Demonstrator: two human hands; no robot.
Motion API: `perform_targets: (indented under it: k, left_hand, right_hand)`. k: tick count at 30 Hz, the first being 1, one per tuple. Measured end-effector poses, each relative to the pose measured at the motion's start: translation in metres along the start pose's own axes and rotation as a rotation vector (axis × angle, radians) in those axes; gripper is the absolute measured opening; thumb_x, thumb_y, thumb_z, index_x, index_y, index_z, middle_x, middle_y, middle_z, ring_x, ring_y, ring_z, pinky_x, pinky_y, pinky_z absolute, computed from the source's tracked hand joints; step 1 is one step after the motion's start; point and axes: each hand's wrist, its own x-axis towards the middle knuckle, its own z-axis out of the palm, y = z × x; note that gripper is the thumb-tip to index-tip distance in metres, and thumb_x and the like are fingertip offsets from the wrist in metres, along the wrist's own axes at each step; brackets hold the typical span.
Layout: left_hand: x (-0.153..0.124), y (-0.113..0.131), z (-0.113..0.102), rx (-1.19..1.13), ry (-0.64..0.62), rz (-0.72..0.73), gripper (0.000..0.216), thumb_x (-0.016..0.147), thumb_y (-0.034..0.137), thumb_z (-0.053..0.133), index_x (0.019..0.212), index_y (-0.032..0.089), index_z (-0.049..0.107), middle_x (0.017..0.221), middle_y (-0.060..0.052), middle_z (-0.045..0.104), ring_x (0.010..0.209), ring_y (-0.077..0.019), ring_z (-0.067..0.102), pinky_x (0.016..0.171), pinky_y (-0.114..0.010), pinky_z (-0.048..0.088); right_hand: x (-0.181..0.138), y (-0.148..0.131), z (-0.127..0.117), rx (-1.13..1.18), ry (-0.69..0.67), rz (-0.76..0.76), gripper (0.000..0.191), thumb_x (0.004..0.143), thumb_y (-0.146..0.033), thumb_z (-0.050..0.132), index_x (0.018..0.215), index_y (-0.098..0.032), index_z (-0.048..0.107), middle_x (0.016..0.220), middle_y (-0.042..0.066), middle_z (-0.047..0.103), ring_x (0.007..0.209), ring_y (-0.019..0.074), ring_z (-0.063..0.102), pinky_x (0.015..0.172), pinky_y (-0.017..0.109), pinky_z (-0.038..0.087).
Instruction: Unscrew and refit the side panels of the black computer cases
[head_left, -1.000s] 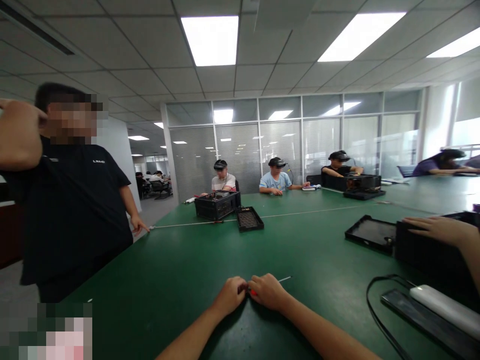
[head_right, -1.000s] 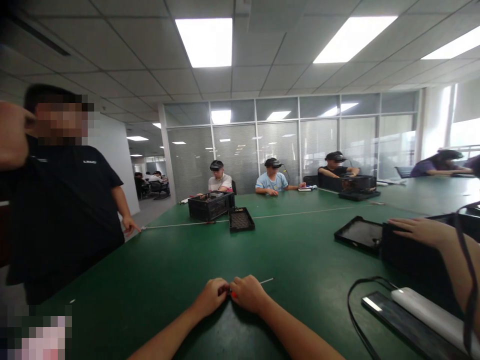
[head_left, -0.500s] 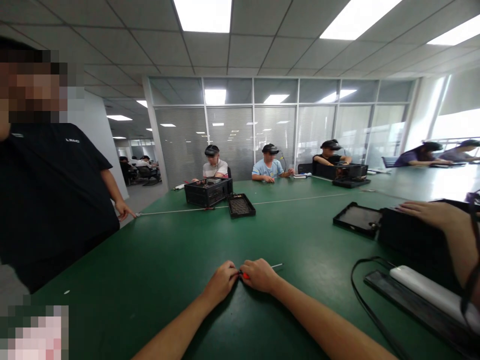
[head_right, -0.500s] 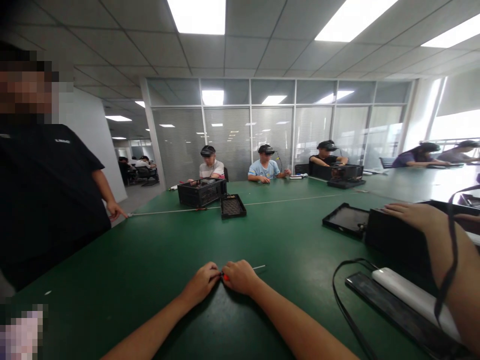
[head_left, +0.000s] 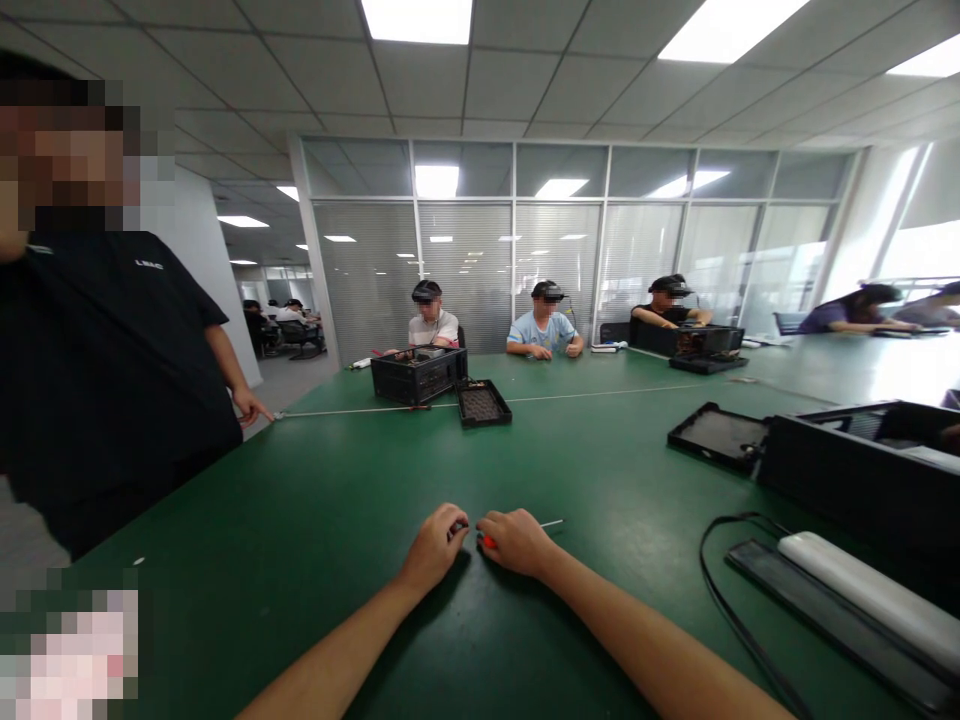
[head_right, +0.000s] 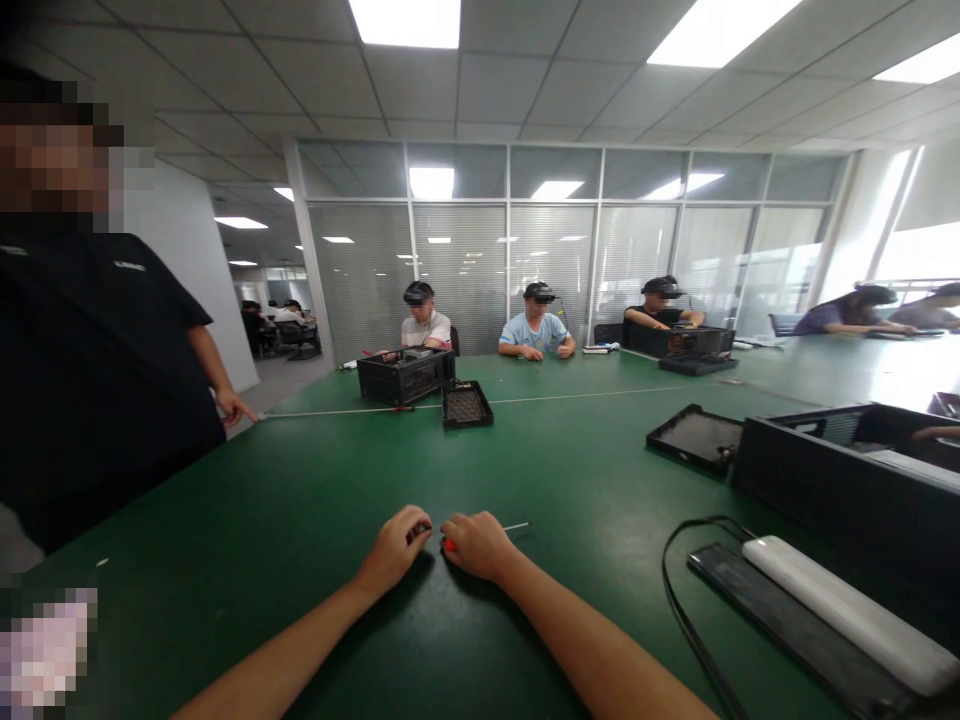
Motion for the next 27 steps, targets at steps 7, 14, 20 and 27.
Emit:
perform_targets:
  k: [7,14,20,27]
  left_hand:
    - [-0.0018,-0.0020,0.0041,0.091,-0.175,0.037,0.023,0.082,0.022,0.040,0.084,0.019,0.062,0.085,-0.005,0.056,0.084,-0.0167,0.049,0.078,-0.028,0.038]
    - [-0.0023,0.0010,0.0039,0.087,-0.184,0.017,0.027,0.084,0.025,0.037,0.084,0.018,0.063,0.085,-0.006,0.053,0.084,-0.0169,0.047,0.078,-0.029,0.038]
    - [-0.0017,-0.0055,0.0039,0.089,-0.176,0.039,0.026,0.084,0.024,0.036,0.086,0.018,0.062,0.086,-0.006,0.053,0.084,-0.0166,0.047,0.079,-0.029,0.037]
    - [-0.0017,-0.0043,0.0042,0.094,-0.191,0.036,0.026,0.084,0.023,0.037,0.087,0.018,0.061,0.087,-0.006,0.053,0.085,-0.0164,0.047,0.081,-0.030,0.037]
  right_hand:
    - [0.0001,-0.0001,0.0002,0.005,0.008,-0.003,0.028,0.084,-0.033,0.036,0.097,-0.019,0.055,0.091,0.006,0.060,0.077,0.0181,0.058,0.063,0.027,0.038]
    - [0.0000,0.0006,0.0012,0.015,-0.011,-0.004,0.028,0.085,-0.034,0.035,0.098,-0.018,0.055,0.093,0.007,0.059,0.078,0.0169,0.056,0.065,0.026,0.037]
    - [0.0036,-0.0006,0.0017,0.017,0.003,-0.006,0.028,0.084,-0.033,0.036,0.097,-0.018,0.056,0.092,0.007,0.060,0.077,0.0172,0.057,0.064,0.026,0.038]
    - [0.0018,-0.0007,0.0016,0.023,-0.005,0.004,0.028,0.085,-0.033,0.035,0.098,-0.018,0.056,0.093,0.007,0.060,0.078,0.0174,0.057,0.065,0.026,0.038]
